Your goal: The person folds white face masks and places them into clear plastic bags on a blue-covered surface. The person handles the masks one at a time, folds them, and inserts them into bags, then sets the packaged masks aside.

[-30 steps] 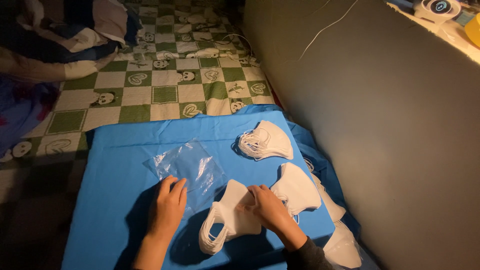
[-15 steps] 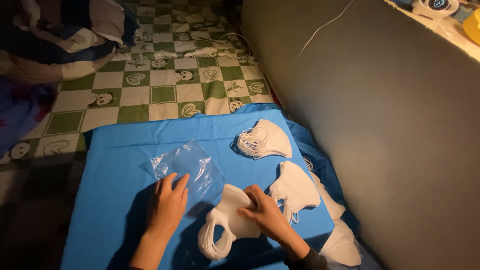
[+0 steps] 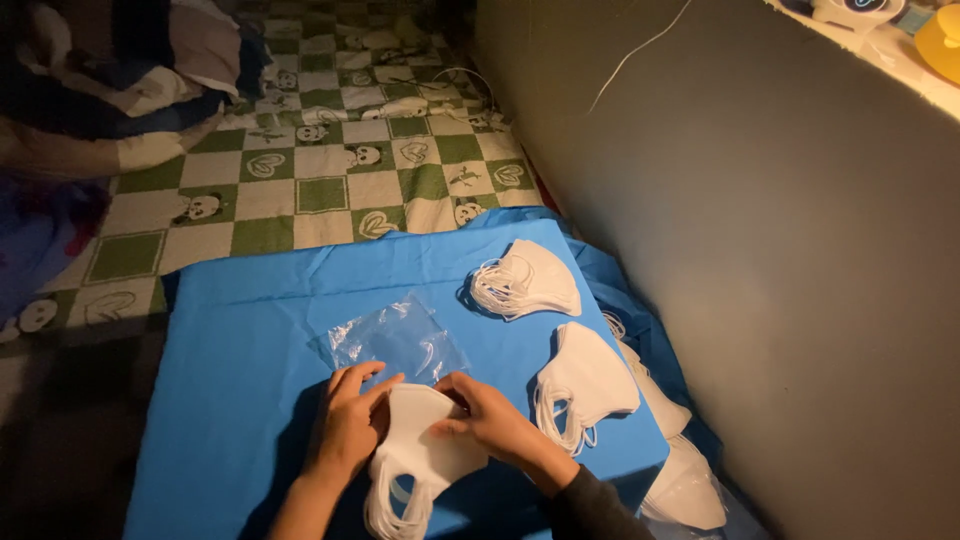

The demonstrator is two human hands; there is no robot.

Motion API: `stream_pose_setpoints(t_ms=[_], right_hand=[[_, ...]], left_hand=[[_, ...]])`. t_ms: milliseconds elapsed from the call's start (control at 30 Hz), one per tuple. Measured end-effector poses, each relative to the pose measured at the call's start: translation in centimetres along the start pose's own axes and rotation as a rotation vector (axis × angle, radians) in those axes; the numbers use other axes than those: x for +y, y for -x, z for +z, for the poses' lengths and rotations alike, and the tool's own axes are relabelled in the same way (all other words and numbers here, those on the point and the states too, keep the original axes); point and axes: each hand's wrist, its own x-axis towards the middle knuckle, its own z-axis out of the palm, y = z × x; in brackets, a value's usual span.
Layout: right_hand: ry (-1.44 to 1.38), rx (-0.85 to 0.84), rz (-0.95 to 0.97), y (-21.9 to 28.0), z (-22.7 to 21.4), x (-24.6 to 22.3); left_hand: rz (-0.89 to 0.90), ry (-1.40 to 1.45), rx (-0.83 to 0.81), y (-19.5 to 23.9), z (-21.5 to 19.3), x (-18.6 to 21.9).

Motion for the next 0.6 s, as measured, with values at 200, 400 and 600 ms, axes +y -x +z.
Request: stream_pose_setpoints(t_ms=[200, 400, 600], right_hand=[[-0.081, -0.003, 0.077, 1.7, -0.4, -3.7], [-0.102, 0.132, -0.152, 2.2, 0.6, -3.1], [-0.052, 0.159, -0.243, 1.0, 0.8, -1.0]], left_hand=[[-0.15, 0.111, 0.087, -1.0, -0.5, 1.1], [-0.054, 0.098, 0.15, -1.6, -2.1, 3.8], [-0.079, 0.118, 0.153, -1.4, -2.3, 4.2]])
